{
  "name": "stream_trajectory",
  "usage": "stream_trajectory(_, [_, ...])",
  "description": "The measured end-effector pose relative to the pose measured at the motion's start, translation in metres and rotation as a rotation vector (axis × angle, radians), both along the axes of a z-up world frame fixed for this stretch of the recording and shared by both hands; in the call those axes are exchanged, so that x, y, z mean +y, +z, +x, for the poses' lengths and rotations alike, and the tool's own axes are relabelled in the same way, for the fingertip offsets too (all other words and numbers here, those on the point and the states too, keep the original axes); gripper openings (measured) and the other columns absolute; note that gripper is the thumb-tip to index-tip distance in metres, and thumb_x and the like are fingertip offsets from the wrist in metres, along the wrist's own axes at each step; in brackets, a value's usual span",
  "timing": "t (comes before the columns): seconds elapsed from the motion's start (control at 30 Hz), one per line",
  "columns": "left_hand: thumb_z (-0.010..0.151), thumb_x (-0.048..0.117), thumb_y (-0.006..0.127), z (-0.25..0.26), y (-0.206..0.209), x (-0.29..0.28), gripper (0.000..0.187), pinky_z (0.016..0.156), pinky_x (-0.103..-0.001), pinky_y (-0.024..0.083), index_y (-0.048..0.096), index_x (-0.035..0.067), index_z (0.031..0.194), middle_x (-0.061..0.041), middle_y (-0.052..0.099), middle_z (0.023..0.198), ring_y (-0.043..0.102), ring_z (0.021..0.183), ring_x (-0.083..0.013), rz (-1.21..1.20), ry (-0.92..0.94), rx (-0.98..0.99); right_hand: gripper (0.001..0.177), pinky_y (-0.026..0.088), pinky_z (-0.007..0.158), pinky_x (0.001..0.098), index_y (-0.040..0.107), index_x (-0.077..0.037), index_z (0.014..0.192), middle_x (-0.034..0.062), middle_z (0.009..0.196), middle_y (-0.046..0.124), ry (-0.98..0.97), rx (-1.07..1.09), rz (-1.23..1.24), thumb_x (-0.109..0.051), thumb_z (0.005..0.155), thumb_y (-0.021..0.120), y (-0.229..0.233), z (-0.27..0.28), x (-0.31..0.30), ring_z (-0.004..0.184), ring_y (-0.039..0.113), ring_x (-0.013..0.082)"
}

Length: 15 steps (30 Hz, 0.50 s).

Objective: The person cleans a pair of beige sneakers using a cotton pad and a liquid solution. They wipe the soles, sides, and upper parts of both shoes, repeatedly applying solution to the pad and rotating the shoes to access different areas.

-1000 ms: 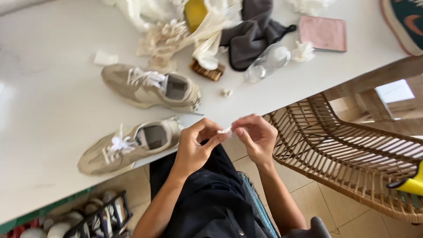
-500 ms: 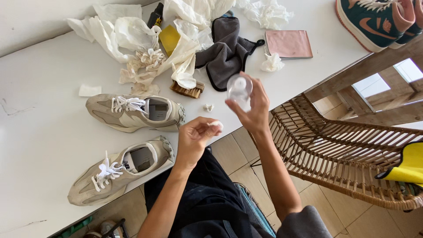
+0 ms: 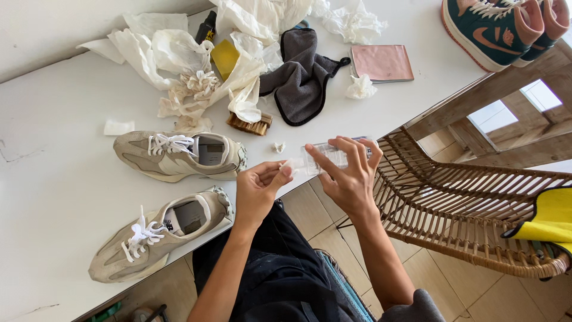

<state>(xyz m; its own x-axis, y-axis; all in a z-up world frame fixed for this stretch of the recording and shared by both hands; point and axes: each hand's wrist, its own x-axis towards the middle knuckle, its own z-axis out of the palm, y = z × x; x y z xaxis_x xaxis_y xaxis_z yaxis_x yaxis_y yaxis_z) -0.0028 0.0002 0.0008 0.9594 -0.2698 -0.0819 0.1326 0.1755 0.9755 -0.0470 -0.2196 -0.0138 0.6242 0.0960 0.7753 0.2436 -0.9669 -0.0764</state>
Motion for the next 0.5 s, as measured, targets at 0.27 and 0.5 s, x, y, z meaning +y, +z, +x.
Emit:
stream_trajectory(0.27, [0.098, 0.028, 0.089, -0.006, -0.009, 0.003, 0.043, 0.086, -0.035, 0.068, 0.082, -0.007, 0.122, -0.019, 0.087, 0.095, 0.081, 0.093, -0.0162, 0.136, -0.068, 0.003, 0.069, 0.028, 0.123, 0.0592, 0.080, -0.038, 0.136, 0.0057, 0.135, 0.066, -0.002, 0.045, -0.132, -0.003, 0.077, 0.088, -0.023, -0.009, 0.010, 0.135, 0.064, 0.0269])
stream_trajectory(0.5, [0.094, 0.016, 0.093, -0.009, -0.008, 0.010, 0.031, 0.081, -0.033, 0.069, 0.081, -0.005, 0.113, -0.016, 0.081, 0.082, 0.084, 0.082, -0.0199, 0.038, -0.024, -0.012, 0.068, 0.046, 0.112, 0.0485, 0.082, -0.032, 0.140, 0.0048, 0.127, 0.071, 0.103, 0.111, 0.362, -0.011, 0.077, 0.096, -0.028, -0.013, 0.022, 0.125, 0.072, 0.0296])
